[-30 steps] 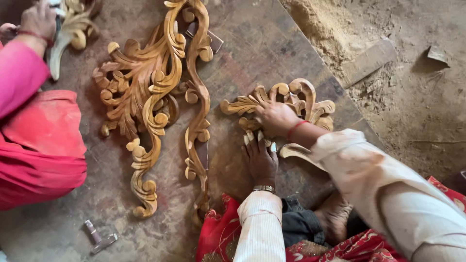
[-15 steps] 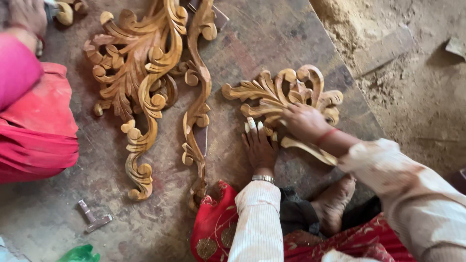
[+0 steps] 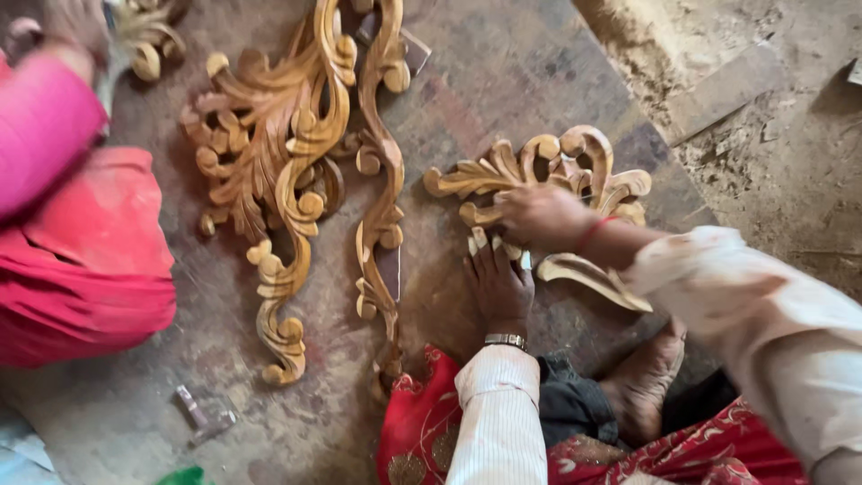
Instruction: The person sits on the floor and sands a carved wooden decorative piece using a sanding block. They hold the piece with one hand and rub the sanding block over its surface with the other, occasionally repositioning the piece to access different areas.
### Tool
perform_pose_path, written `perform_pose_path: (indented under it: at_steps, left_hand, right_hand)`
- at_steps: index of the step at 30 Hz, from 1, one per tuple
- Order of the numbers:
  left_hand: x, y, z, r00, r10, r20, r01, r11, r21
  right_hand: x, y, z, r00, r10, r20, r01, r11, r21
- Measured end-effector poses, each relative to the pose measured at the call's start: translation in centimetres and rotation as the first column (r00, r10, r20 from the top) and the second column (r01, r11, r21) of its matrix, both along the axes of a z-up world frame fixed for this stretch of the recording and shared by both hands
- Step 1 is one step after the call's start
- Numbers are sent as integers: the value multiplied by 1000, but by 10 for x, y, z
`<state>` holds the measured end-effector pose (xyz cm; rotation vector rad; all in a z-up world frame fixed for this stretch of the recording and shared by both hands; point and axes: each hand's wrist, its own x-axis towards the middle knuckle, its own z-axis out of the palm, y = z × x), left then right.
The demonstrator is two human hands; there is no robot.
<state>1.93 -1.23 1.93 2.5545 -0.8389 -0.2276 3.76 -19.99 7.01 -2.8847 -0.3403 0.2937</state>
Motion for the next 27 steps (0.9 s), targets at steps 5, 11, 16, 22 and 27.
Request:
perform_pose_path:
  at_steps: [5,11,16,22,27]
  left_hand:
    - [-11,6,-8,999,8,-34,-7,1000,13]
    - [-2,2,-1,1000,-11,3,11,1000,-26]
    - [-12,8,3,1000,-10,-15,10,1000,-6]
    - [3,4,5,994,-54,-93,61,995,75]
    - [-9,6,0,998,-16,-58,17,1000,22]
  right_hand:
    - [-11,5,-9,980,-2,-199,-14,997,-75]
    - [-14,13,-36,994,-74,79,78,996,-40]
    - [-10,25,-20,980,-177,-95,179,984,19]
    - [-22,8,7,727,-441,-526,447,886,-125]
    - [-94,-29,-3,835,-550,-10,550,834,56]
